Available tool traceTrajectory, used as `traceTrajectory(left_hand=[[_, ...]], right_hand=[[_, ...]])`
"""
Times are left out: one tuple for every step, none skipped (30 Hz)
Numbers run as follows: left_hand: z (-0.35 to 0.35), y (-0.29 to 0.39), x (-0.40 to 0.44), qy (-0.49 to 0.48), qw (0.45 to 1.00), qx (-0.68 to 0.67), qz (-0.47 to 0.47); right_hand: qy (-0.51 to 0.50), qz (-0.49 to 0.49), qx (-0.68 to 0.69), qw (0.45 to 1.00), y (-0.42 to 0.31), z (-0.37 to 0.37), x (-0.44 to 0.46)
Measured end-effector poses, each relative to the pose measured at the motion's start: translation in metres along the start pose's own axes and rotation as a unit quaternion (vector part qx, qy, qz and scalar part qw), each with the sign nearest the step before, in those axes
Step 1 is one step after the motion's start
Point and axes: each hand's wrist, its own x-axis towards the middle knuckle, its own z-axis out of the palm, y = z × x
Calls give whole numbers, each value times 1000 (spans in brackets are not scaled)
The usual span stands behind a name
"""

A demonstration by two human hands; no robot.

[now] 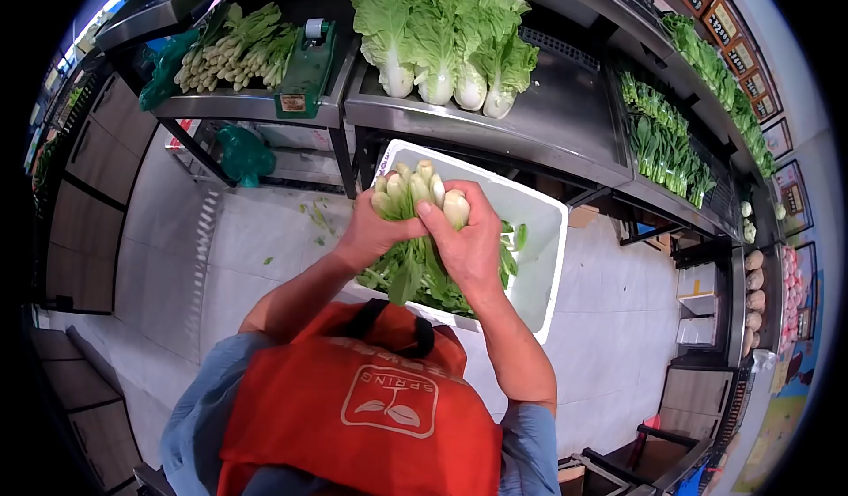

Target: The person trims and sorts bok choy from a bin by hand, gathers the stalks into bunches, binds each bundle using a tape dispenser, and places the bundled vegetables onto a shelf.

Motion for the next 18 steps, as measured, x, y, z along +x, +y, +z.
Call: traceTrajectory(left_hand=[[1, -7, 0, 11, 999, 18, 30], [1, -9, 0, 21, 997, 37, 60], [2, -9, 2, 31, 995, 68, 62], [1, -8, 2, 34, 993, 100, 55], [1, -3, 1, 38, 989, 131, 48], [1, 0, 1, 42, 985, 163, 40], [0, -1, 0, 28, 989, 138, 40], [-1, -5, -2, 15, 993, 114, 38], [-3, -6, -3, 4, 995, 89, 37], [-5, -6, -4, 1, 998, 56, 17], [-6, -4, -5, -2, 1000, 22, -3], [-7, -1, -5, -4, 1000, -12, -22], [-8, 0, -4, -1, 1000, -6, -19], [-10, 1, -6, 3, 1000, 0, -17], [-11, 2, -7, 8, 1000, 6, -16], [-13, -1, -7, 12, 1000, 5, -5], [-15, -6, -6, 15, 1000, 5, 7], [-17, -9, -5, 18, 1000, 5, 18]], right_hand=[[10, -10, 3, 1000, 6, 6, -2], [21, -20, 6, 1000, 9, 12, -3], [31, -35, -24, 999, 9, 16, -4], [41, -50, -54, 996, 9, 20, -5], [52, -66, -84, 993, 9, 21, -4], [50, -57, -73, 994, 10, 21, -4], [48, -49, -62, 996, 11, 20, -2], [45, -40, -50, 997, 12, 18, -2], [40, -27, -47, 998, 16, 16, -2], [35, -27, -37, 998, 16, 15, -3], [30, -28, -28, 999, 16, 14, -4], [24, -28, -18, 999, 16, 14, -4], [21, -26, -9, 999, 14, 15, -4], [16, -22, 0, 1000, 11, 16, -5], [11, -17, 10, 1000, 10, 17, -6], [15, -63, -5, 998, 14, 20, -3], [19, -109, -20, 994, 21, 22, 1], [24, -155, -34, 987, 24, 24, 3]])
